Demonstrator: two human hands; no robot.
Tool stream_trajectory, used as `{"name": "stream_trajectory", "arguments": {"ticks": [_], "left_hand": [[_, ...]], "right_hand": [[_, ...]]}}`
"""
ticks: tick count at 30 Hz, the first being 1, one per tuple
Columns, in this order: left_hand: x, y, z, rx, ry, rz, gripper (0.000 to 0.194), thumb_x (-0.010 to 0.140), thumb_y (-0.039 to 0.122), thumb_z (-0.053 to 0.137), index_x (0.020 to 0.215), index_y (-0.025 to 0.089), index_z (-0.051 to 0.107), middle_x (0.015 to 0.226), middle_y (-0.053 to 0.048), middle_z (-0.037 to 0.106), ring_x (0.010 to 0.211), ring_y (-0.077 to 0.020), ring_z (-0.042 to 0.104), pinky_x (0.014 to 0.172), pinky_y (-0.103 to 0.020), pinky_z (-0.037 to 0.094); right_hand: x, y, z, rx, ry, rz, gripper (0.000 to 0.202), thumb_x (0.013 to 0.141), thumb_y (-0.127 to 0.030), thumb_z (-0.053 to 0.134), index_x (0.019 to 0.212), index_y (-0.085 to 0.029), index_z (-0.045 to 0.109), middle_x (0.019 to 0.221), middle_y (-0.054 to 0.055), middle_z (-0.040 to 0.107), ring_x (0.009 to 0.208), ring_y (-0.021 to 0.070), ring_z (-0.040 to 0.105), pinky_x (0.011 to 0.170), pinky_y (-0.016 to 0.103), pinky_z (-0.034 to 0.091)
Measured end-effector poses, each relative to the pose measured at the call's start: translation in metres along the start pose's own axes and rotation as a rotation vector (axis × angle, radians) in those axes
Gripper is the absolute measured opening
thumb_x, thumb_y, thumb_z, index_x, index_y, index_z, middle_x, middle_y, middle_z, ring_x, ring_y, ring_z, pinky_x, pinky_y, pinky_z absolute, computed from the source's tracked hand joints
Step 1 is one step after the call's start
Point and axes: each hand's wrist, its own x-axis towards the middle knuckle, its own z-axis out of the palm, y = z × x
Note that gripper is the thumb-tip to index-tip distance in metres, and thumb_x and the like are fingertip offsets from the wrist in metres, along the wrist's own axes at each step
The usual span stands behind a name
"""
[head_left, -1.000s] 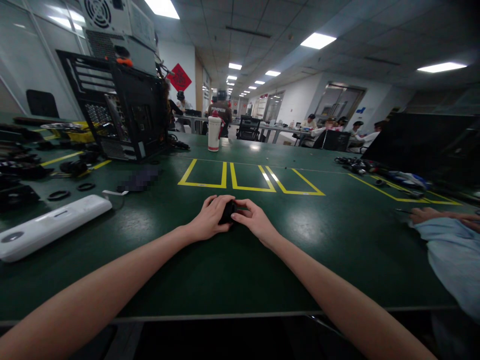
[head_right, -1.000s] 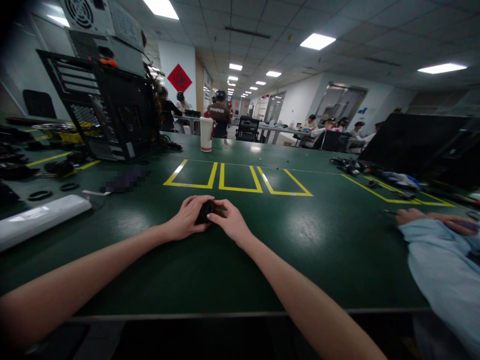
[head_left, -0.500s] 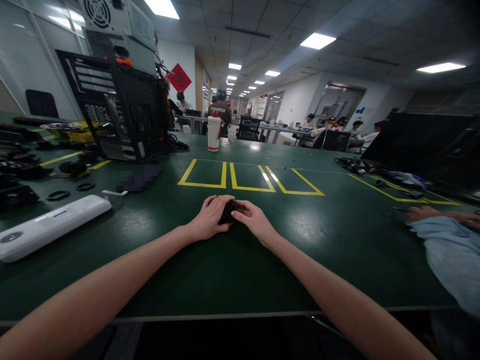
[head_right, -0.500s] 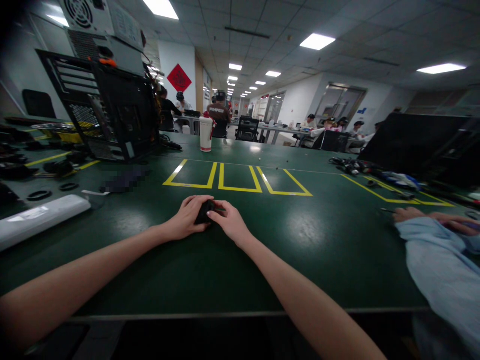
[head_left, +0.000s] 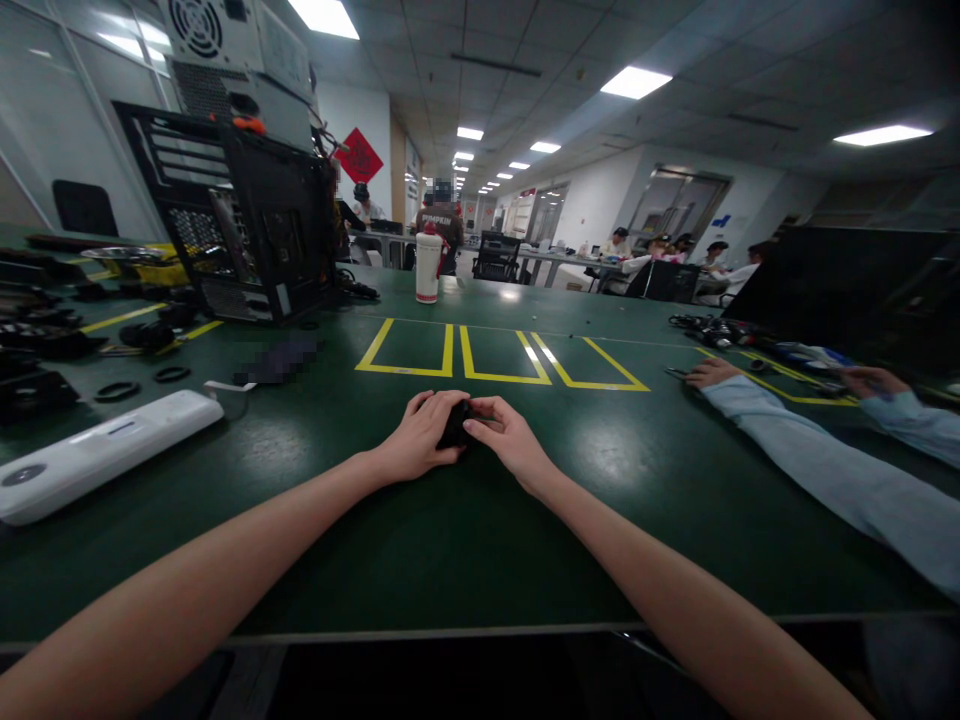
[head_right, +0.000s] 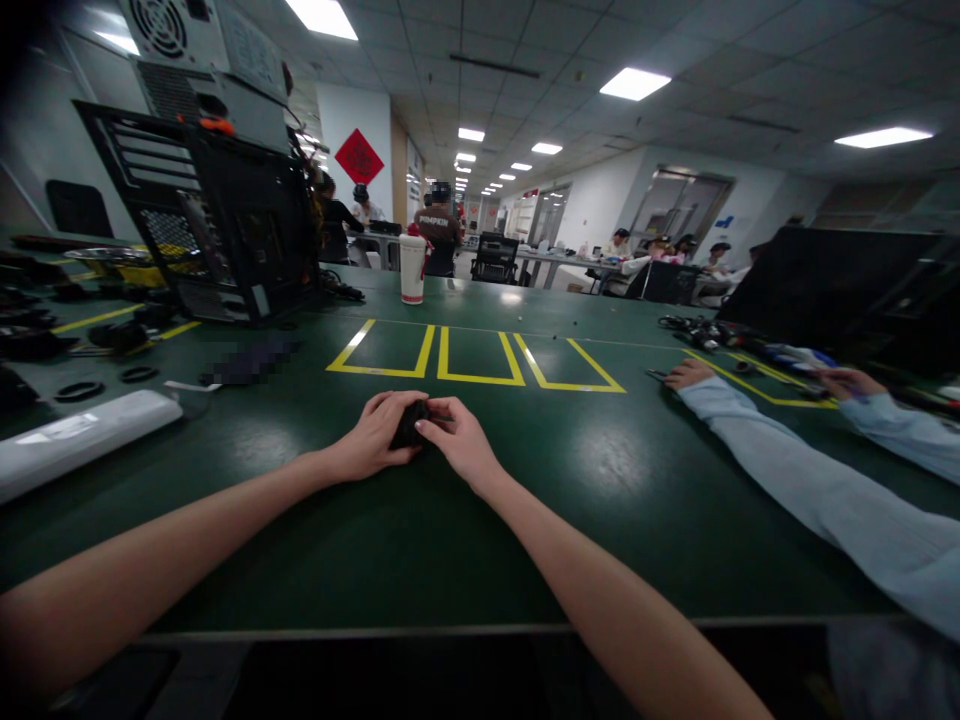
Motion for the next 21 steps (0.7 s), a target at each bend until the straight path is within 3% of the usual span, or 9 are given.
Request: {"name": "stream_trajectory", "arguments": {"ticks": [7, 13, 21], "left_hand": [[-0.0001, -0.0001, -0.0008, 0.010, -0.009, -0.001, 0.060, 0.070, 0.026, 0.054, 0.122, 0.021, 0.024, 0.120, -0.007, 0.043, 0.114, -0.0214, 0.038, 0.102, -0.042, 0.017], [-0.0001, -0.0006, 0.0001, 0.009, -0.006, -0.003, 0.060, 0.071, 0.027, 0.054, 0.122, 0.021, 0.024, 0.120, -0.007, 0.043, 0.114, -0.0214, 0.038, 0.102, -0.041, 0.017], [0.0001, -0.0010, -0.0009, -0.002, -0.014, -0.010, 0.060, 0.070, 0.026, 0.054, 0.122, 0.021, 0.024, 0.119, -0.006, 0.043, 0.114, -0.0213, 0.038, 0.102, -0.042, 0.016]], "right_hand": [[-0.0016, -0.0018, -0.0003, 0.059, -0.054, 0.027, 0.033, 0.065, -0.023, 0.064, 0.094, -0.020, 0.051, 0.099, 0.002, 0.055, 0.092, 0.0152, 0.056, 0.086, 0.034, 0.042], [-0.0010, -0.0006, 0.0015, 0.040, -0.012, -0.019, 0.021, 0.068, -0.027, 0.061, 0.085, -0.020, 0.051, 0.091, 0.000, 0.055, 0.088, 0.0137, 0.056, 0.083, 0.032, 0.044], [0.0007, 0.0030, -0.0019, -0.031, -0.030, 0.048, 0.033, 0.070, -0.027, 0.060, 0.101, -0.019, 0.051, 0.103, 0.005, 0.055, 0.095, 0.0164, 0.055, 0.087, 0.036, 0.042]]}}
